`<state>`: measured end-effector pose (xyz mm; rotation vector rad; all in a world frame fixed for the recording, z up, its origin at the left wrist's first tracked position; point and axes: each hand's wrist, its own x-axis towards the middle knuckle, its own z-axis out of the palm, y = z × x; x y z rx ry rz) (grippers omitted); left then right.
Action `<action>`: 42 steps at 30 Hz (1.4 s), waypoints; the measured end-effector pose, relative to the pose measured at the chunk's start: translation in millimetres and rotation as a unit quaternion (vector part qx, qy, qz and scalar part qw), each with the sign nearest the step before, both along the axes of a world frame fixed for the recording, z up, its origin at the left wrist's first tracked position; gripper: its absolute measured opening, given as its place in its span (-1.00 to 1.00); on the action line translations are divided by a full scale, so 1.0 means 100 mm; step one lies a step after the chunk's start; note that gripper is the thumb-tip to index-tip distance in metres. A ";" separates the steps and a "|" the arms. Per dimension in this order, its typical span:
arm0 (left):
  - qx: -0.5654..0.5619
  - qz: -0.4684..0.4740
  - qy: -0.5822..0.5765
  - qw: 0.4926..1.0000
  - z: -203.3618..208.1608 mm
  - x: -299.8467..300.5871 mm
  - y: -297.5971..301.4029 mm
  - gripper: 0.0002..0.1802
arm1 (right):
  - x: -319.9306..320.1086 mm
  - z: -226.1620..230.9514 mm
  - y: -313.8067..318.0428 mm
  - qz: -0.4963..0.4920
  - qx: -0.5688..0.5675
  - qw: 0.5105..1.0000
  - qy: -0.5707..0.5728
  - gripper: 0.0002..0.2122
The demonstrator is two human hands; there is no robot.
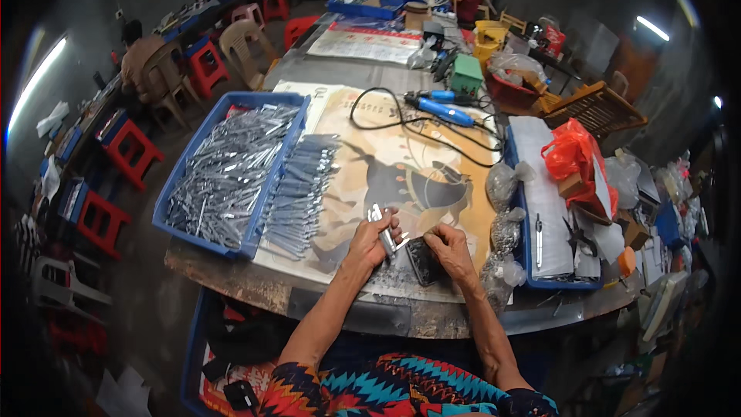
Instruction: Assembling small metal components at a workbench in a fabrication setting.
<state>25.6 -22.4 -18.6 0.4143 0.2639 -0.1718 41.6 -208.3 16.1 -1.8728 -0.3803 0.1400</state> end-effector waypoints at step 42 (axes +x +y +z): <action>0.099 -0.067 -0.102 0.988 0.53 -0.35 0.24 -0.80 | -0.06 0.78 -0.27 -0.021 0.482 0.853 0.200 -0.87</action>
